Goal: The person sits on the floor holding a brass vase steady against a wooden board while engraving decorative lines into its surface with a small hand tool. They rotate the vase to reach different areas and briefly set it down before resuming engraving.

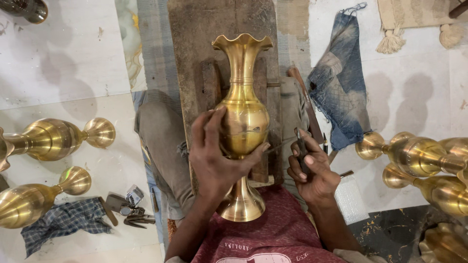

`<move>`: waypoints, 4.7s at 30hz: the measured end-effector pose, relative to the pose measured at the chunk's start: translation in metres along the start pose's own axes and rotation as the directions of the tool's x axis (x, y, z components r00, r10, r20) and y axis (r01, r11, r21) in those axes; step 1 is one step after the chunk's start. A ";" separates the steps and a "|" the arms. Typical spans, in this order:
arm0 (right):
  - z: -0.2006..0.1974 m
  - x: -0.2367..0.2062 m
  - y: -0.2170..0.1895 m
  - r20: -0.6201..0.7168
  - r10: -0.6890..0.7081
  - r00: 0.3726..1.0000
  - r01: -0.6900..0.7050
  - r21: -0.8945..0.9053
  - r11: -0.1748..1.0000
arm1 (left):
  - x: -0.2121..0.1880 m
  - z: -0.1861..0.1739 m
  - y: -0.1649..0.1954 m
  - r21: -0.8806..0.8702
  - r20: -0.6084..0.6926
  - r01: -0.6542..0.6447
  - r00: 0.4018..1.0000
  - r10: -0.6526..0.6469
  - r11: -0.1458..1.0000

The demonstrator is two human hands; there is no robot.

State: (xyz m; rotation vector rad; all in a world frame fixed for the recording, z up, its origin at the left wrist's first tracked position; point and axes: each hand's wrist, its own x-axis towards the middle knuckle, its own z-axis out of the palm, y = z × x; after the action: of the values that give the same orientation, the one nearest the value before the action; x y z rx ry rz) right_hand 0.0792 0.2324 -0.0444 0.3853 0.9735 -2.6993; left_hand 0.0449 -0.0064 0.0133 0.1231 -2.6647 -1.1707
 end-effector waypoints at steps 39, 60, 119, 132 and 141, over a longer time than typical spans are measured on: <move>0.184 0.055 -0.092 0.227 0.054 0.972 0.233 -0.957 -0.173 | 0.037 0.006 -0.004 -0.195 -0.032 0.006 0.999 -0.013 0.981; 0.138 0.048 -0.099 0.523 0.807 0.276 0.641 0.525 -0.560 | 0.016 0.007 -0.061 -0.308 0.109 -0.246 0.951 0.291 0.919; 0.217 0.078 -0.100 -0.332 0.441 0.834 0.215 -0.542 -0.813 | 0.018 0.007 -0.029 -0.286 -0.047 -0.181 0.983 0.175 0.941; 0.222 0.089 -0.081 -0.666 0.112 0.738 -0.539 -0.680 -0.498 | 0.023 0.006 -0.047 -0.359 -0.037 -0.210 0.977 0.211 0.909; 0.207 0.079 -0.096 -0.074 0.484 0.872 0.287 -0.723 -0.628 | 0.029 0.010 -0.057 -0.403 -0.065 -0.262 0.964 0.258 0.877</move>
State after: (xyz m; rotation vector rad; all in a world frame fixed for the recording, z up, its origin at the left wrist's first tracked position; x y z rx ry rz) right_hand -0.0587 0.1583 0.1391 -0.5576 2.3394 -0.1548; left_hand 0.0140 -0.0430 -0.0299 -0.2919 -2.2701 -1.5878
